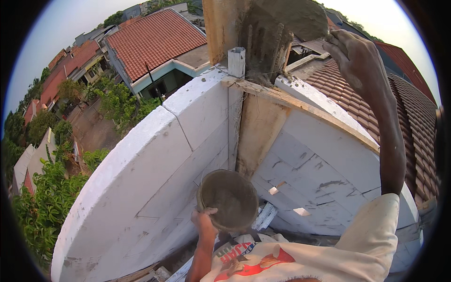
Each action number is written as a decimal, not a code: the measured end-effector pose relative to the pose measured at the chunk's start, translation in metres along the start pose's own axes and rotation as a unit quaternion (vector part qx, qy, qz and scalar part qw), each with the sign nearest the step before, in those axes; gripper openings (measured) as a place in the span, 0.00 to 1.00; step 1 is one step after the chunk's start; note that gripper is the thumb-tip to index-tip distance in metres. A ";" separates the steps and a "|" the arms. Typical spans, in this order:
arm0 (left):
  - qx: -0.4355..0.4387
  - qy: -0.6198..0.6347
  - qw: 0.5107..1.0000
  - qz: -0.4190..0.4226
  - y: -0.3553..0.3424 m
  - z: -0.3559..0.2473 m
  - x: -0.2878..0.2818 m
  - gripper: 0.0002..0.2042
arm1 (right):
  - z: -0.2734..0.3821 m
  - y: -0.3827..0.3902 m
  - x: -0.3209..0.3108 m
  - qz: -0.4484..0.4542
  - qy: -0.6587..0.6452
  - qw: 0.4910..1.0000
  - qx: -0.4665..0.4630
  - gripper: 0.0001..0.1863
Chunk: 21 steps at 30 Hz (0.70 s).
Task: The person scoops wet cement from a bucket using a trowel and applies it to a vertical wall corner. They repeatedly smooth the surface and fill gaps in the masonry. The person also passes an empty bucket to a coworker below and receives a new one to continue the work.
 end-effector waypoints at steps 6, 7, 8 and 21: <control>0.042 -0.055 0.994 0.080 -0.006 -0.013 0.030 0.17 | 0.106 0.191 0.045 0.284 -0.234 0.929 0.040 0.18; 0.043 -0.102 0.988 0.107 -0.008 -0.010 0.044 0.16 | 0.121 0.225 0.067 0.332 -0.189 0.924 0.033 0.19; 0.052 -0.147 0.980 0.126 -0.010 -0.010 0.052 0.15 | 0.144 0.262 0.089 0.379 -0.154 0.912 0.018 0.20; 0.249 -0.335 0.880 0.226 0.001 -0.042 0.089 0.12 | 0.237 0.347 0.168 0.318 -0.209 0.916 -0.128 0.21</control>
Point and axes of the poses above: each hand's wrist, its own y-axis away from the middle knuckle, its own x-axis out of the palm, z = x × y, the point moved 5 cm from there along -y, towards the middle knuckle, and after that the axes turned 7 degrees about y, right-handed, at the moved point
